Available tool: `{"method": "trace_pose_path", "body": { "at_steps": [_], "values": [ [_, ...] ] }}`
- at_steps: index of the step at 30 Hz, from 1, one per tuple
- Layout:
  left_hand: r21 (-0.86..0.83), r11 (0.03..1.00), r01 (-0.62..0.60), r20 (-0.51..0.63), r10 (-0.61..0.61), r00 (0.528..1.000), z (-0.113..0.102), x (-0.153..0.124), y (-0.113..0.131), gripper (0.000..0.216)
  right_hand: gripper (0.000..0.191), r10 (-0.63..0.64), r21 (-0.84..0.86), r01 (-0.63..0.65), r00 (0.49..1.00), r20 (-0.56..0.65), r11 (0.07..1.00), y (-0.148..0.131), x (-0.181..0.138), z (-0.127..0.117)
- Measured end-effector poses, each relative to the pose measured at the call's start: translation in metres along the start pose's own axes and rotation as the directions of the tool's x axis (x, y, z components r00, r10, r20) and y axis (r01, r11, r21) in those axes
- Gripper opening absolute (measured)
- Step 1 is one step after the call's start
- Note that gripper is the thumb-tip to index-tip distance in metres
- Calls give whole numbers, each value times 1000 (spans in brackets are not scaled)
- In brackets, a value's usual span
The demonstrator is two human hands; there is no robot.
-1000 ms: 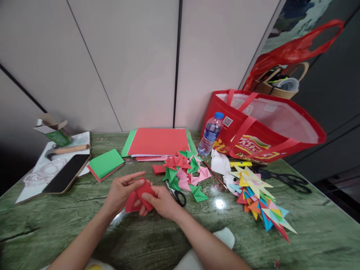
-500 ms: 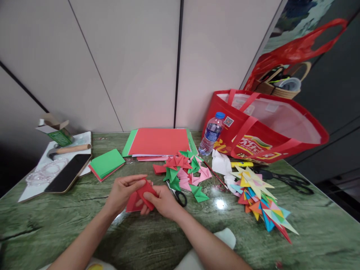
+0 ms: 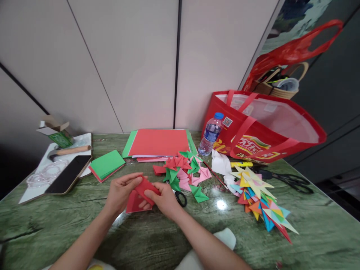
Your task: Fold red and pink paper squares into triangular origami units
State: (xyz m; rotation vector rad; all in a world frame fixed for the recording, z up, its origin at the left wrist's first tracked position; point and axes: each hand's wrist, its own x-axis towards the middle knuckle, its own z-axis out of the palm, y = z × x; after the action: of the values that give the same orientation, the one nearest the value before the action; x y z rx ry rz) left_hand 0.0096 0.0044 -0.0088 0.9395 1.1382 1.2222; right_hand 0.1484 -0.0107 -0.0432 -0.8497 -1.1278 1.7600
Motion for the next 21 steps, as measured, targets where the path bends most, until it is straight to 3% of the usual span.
{"method": "trace_pose_path", "body": {
  "at_steps": [8,21],
  "values": [
    [-183,983,11,-64,-23,998,1,3,1,25,41,-11,41,13,998,-61,999,-4,0,0],
    [-226,974,17,-58,-31,998,1,3,-1,27,39,-1,57,6,996,-94,998,-5,0,1]
  ]
}}
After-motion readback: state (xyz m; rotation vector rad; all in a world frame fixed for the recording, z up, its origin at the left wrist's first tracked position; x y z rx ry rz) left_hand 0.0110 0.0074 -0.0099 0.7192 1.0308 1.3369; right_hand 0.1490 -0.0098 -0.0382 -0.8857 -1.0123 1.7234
